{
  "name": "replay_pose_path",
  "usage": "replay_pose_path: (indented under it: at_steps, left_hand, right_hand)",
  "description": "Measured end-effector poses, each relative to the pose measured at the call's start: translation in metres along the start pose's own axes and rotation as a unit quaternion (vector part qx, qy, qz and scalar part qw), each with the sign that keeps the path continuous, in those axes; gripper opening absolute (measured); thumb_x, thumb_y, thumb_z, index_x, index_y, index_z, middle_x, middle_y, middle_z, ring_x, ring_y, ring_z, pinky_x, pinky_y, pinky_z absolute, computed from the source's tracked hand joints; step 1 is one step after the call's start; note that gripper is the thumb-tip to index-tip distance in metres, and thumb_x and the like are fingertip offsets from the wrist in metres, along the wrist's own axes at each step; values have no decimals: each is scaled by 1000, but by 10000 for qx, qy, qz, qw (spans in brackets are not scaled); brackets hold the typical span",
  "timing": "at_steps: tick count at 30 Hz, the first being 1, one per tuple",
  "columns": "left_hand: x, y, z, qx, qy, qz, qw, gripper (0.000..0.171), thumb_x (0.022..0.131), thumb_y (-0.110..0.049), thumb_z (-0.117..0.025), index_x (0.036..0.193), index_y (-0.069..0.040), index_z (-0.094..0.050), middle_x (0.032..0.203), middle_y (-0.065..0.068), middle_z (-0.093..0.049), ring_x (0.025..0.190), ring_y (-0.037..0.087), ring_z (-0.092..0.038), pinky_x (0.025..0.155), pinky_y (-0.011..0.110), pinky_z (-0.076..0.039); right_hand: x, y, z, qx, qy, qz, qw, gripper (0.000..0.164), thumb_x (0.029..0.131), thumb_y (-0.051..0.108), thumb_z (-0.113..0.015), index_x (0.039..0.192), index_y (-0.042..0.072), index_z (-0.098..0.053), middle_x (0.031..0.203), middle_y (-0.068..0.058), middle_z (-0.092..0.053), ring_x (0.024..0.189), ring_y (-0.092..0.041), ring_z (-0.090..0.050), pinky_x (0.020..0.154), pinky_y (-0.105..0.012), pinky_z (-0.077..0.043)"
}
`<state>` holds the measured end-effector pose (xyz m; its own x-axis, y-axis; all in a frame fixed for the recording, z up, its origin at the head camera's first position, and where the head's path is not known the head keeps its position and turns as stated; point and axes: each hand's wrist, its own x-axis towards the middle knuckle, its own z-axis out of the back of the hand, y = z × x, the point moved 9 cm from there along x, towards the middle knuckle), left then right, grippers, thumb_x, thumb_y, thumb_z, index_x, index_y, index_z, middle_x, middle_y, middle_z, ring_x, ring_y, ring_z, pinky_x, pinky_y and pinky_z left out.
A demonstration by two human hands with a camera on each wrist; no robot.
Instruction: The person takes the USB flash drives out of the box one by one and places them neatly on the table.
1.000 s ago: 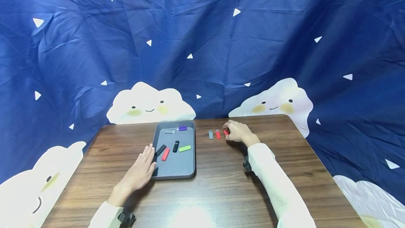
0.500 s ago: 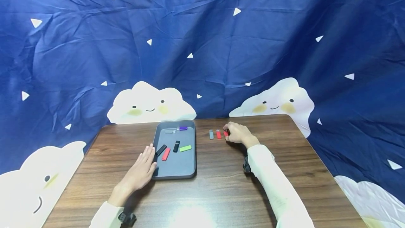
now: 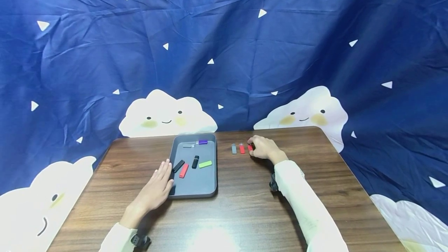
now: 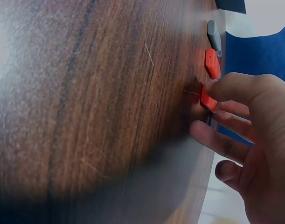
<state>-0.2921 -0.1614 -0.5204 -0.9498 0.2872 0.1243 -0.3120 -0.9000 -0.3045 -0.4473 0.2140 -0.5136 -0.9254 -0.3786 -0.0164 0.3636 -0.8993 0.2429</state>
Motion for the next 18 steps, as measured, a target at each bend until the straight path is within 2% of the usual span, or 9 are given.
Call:
replay_pose_path:
  at_steps: [14,18]
  left_hand:
    - [1,1,1,-5,59,21,10000,62,113,-21,-47,163,11,-30,175,27,-23,164,43,-22,132,60,-25]
    - [1,1,1,-16,54,16,10000,62,113,-21,-47,163,11,-30,175,27,-23,163,44,-23,132,60,-25]
  right_hand:
    - [0,1,2,47,-44,15,10000,50,96,30,-72,140,7,-68,148,-15,-63,136,-40,-62,109,-62,-52]
    - [0,3,7,86,-181,18,9998,46,95,29,-73,136,9,-70,144,-12,-63,129,-39,-66,105,-61,-54]
